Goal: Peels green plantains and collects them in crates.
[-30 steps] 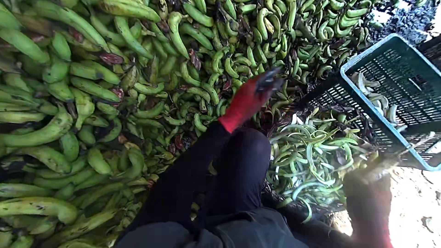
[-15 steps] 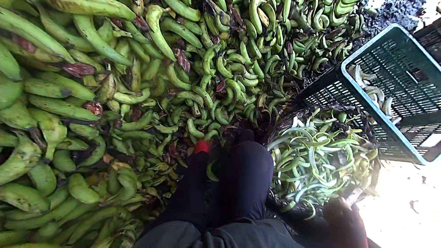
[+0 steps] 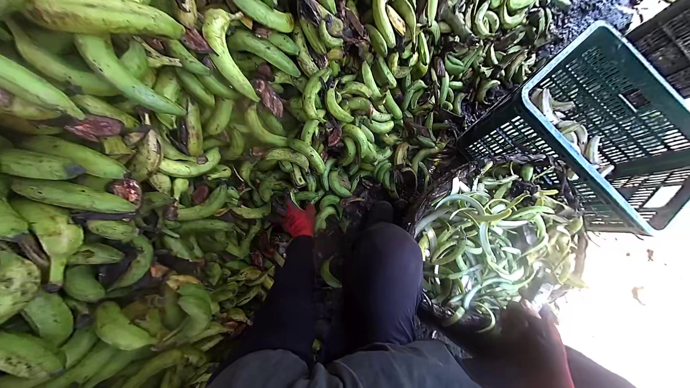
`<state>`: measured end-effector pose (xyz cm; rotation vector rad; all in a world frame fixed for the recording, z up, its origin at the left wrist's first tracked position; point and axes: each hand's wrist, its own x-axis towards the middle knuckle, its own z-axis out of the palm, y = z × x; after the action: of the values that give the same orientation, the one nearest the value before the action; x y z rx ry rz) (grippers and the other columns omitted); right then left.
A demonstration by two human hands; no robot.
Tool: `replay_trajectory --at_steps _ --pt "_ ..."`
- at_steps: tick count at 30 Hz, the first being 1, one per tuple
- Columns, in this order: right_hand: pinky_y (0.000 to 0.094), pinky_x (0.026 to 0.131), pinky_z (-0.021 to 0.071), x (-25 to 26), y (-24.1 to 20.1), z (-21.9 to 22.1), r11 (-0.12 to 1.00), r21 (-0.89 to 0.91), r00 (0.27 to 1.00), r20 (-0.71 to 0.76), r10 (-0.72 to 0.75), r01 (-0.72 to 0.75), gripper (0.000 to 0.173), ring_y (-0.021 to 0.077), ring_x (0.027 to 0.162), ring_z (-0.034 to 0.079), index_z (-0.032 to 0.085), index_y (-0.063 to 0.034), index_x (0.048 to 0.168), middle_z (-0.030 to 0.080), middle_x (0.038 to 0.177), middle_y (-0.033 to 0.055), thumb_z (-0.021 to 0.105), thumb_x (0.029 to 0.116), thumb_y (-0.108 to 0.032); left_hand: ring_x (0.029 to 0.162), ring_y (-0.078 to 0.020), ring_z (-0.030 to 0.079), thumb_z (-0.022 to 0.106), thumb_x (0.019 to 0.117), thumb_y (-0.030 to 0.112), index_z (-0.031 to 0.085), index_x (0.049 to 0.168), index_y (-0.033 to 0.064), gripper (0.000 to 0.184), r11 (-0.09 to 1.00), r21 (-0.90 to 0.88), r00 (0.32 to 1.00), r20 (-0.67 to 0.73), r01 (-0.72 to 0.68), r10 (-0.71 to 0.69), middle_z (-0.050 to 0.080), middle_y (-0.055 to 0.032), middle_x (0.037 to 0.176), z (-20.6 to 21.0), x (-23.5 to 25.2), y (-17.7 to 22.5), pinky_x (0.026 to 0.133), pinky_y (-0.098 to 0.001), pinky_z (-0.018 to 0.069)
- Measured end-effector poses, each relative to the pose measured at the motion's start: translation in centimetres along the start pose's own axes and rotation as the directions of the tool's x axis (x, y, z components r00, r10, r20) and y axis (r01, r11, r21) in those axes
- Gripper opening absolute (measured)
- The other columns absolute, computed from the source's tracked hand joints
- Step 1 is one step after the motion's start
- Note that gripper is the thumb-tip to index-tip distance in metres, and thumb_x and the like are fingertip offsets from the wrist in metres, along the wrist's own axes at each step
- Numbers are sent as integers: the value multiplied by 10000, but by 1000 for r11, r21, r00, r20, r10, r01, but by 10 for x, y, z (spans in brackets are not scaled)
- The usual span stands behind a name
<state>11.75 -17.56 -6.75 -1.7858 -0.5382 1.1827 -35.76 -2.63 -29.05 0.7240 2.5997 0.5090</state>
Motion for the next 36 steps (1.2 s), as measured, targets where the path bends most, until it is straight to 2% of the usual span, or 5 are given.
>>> replay_trajectory --at_steps 4,12,17,22,36 --pt "239 585 570 -1 6 -3 1000 20 999 -49 4 -3 379 72 615 618 423 -67 1390 613 800 -17 467 1037 -200 1461 -501 310 678 814 739 467 1525 243 892 996 75 999 22 -40 38 201 -255 1655 26 1 -8 1101 -652 381" --pt "267 591 543 -1 -2 -30 973 -230 1000 -29 8 -14 545 93 664 608 406 -26 1420 621 894 38 592 1007 -328 1354 -379 519 546 1017 451 645 1363 118 490 989 127 986 158 -77 56 565 -222 1432 -4 13 -2 1126 -555 396" --pt "320 658 551 8 2 -46 910 -414 999 38 17 0 602 116 730 615 493 -65 1378 639 975 57 628 966 -483 1419 -445 411 664 884 646 533 1472 116 802 976 174 973 211 -128 90 384 -278 1560 -7 10 5 1138 -588 367" --pt "308 688 570 1 15 -45 934 -356 997 79 26 4 621 108 770 641 508 -66 1363 656 995 44 652 944 -500 1328 -331 553 531 987 524 669 1328 202 489 943 329 989 145 -46 -2 610 -149 1399 0 21 23 1082 -575 423" --pt "255 612 550 18 28 -53 989 -142 999 -20 -48 45 498 75 654 601 505 -55 1325 616 863 0 621 983 -398 1220 -369 608 656 983 438 668 1270 32 497 991 55 966 237 -122 105 659 -226 1266 -50 14 -34 1055 -575 440"
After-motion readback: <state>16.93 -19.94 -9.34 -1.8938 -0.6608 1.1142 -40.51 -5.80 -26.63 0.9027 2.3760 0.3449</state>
